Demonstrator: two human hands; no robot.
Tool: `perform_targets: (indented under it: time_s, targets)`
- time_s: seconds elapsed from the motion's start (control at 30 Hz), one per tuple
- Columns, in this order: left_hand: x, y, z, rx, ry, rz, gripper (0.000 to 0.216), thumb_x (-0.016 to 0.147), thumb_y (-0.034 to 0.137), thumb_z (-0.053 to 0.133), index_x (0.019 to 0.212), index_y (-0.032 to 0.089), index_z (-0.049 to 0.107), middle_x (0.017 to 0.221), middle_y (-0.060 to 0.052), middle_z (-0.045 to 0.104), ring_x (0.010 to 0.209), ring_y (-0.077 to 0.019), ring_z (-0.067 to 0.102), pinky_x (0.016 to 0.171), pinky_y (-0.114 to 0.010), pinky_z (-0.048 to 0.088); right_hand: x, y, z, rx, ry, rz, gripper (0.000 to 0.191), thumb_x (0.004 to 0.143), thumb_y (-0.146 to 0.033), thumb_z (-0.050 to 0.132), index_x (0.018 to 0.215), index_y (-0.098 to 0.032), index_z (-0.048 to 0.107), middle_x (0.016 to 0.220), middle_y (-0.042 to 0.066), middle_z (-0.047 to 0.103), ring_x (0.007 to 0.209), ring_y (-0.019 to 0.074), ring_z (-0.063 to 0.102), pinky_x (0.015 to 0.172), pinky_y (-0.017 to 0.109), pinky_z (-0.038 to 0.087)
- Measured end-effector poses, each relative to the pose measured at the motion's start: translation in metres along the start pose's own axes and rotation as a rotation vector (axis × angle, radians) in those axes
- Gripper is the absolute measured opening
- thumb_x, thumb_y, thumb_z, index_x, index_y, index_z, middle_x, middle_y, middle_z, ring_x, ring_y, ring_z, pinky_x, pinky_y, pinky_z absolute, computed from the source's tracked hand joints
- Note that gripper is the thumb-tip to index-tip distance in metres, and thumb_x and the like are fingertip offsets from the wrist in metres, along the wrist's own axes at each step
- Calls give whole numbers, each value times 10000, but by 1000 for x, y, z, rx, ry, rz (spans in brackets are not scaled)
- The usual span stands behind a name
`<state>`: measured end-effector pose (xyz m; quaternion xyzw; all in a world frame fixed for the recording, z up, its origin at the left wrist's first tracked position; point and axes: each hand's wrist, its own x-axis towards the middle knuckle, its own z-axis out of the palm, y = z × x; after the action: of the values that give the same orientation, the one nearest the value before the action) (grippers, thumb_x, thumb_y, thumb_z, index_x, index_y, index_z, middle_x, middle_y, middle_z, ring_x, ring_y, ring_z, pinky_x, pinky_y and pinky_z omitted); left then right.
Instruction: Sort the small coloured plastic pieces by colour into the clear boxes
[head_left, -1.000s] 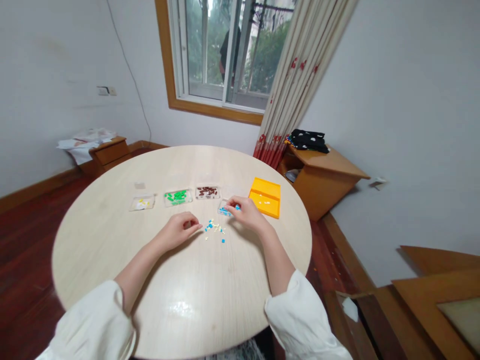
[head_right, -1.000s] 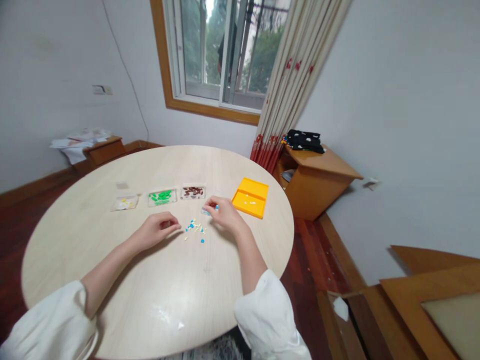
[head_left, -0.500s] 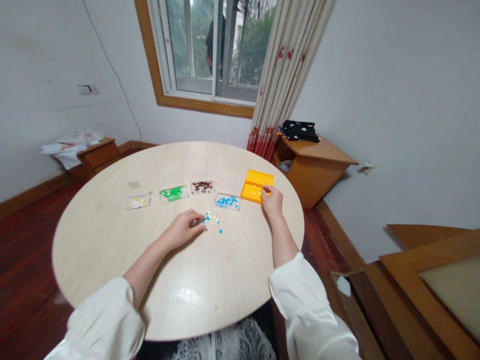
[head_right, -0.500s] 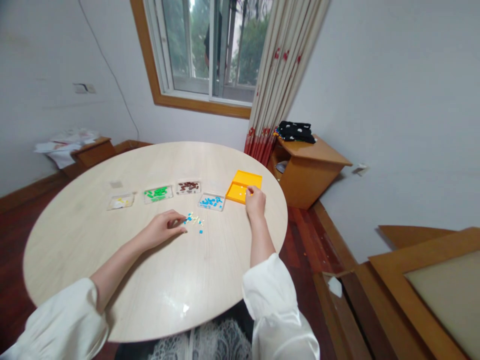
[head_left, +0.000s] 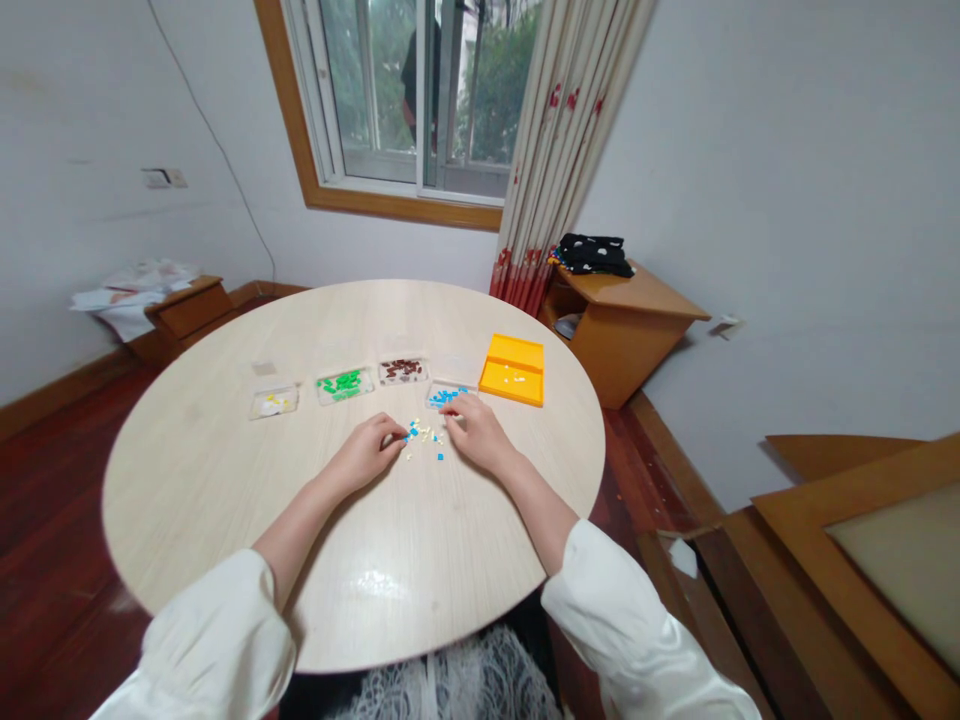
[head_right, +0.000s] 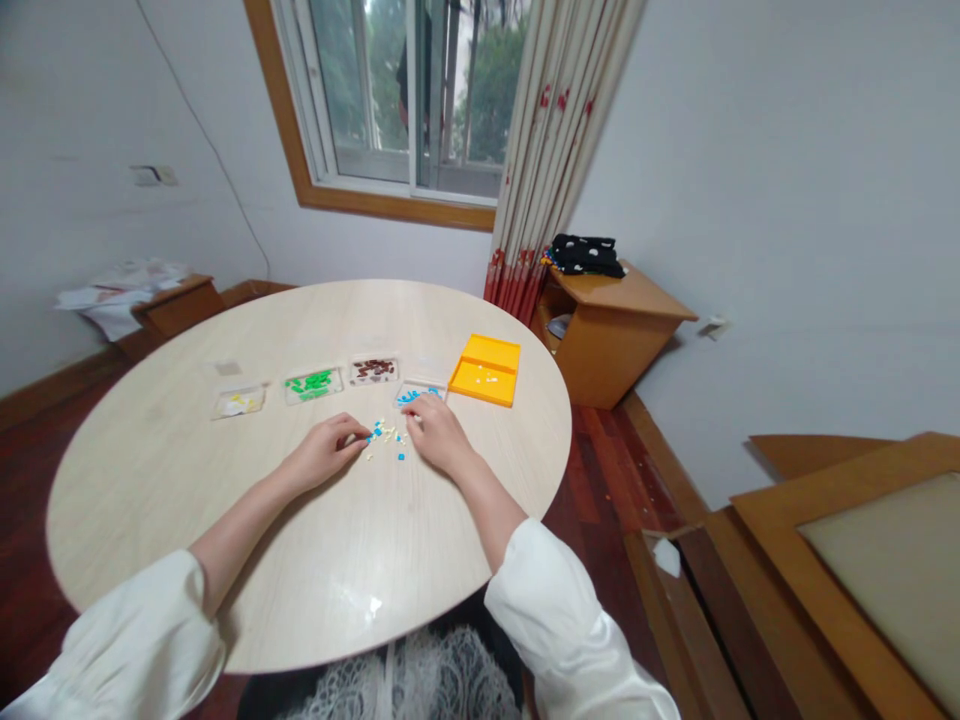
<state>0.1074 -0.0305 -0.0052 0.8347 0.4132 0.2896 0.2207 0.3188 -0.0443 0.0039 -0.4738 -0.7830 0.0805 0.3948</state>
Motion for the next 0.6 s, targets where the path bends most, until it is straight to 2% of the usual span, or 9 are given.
perform_targets:
  time_s: [0.1,0.27,0.4,0.5,0.6]
  targets:
    - [1,-2,1,17,18,-9,171,769,241,497,787,166,649,790,-53,597,728,-161,552,706,-292,446,-1,-3,4,30,-151,-15,185,774,-70,473,822,-148,633,828,68,636,839,162,551,798,294,430]
    - [2,-2,1,49,14,-12,147,762,239,499,732,165,623,751,-46,577,705,-166,540,682,-291,432,0,4,-5,71,-231,66,208,760,-63,502,877,-146,652,826,51,643,751,132,554,727,262,432]
    - [5,0,-1,78,59,-31,125,737,236,506,712,169,609,714,-32,567,672,-158,528,644,-278,420,2,8,-6,84,-330,40,175,766,-72,543,847,-157,673,820,50,656,777,140,563,755,276,427]
    - [6,2,-2,63,120,-96,113,711,245,518,690,171,602,653,-13,571,616,-144,518,598,-263,408,2,7,-3,93,-336,33,152,770,-67,542,751,-152,667,771,48,652,777,140,566,756,267,427]
    - [7,1,-1,-18,124,-162,127,706,258,513,680,168,599,587,5,573,557,-129,511,553,-244,393,3,6,-2,114,-283,63,141,782,-93,525,735,-150,645,734,35,636,726,129,558,708,246,426]
